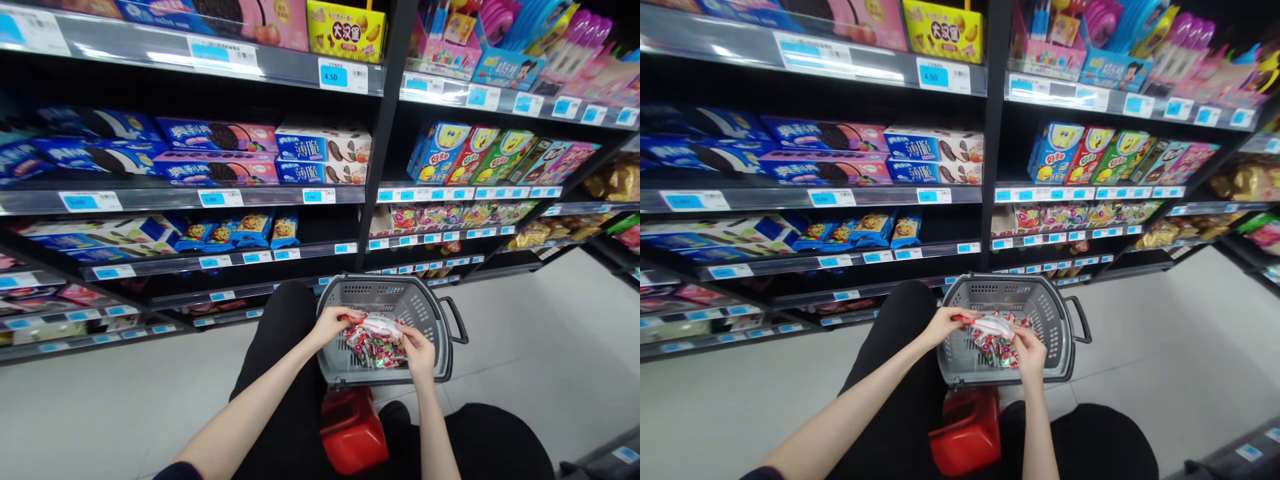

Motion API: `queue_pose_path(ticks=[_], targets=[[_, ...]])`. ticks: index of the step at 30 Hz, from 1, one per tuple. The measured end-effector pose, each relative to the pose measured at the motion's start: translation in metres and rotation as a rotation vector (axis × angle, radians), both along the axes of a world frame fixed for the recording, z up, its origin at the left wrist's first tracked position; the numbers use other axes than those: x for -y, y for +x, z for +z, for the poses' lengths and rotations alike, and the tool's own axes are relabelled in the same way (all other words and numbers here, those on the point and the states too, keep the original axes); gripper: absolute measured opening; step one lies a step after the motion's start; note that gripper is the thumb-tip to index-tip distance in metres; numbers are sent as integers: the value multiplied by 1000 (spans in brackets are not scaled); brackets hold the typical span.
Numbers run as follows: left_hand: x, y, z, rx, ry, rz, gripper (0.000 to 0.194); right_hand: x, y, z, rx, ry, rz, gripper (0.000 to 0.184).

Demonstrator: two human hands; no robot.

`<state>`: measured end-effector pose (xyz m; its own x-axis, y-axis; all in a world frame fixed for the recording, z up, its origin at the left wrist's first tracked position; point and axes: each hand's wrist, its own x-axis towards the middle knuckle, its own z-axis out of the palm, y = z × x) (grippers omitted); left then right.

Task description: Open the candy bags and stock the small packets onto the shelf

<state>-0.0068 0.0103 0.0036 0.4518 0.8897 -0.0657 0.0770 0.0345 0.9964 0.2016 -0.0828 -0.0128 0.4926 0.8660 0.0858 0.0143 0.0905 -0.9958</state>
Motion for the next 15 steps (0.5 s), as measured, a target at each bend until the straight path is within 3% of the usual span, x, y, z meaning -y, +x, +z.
queue_pose_path(ticks=[4, 11, 15], targets=[[2, 1, 2, 45, 55, 27, 11, 1, 0, 1, 42, 111, 23, 9], [0, 0, 4, 144, -16, 133, 9, 2, -2, -2, 109, 108, 42, 11], [-3, 3, -2, 50, -112, 96, 16, 1, 5, -3, 124, -43, 75, 20]])
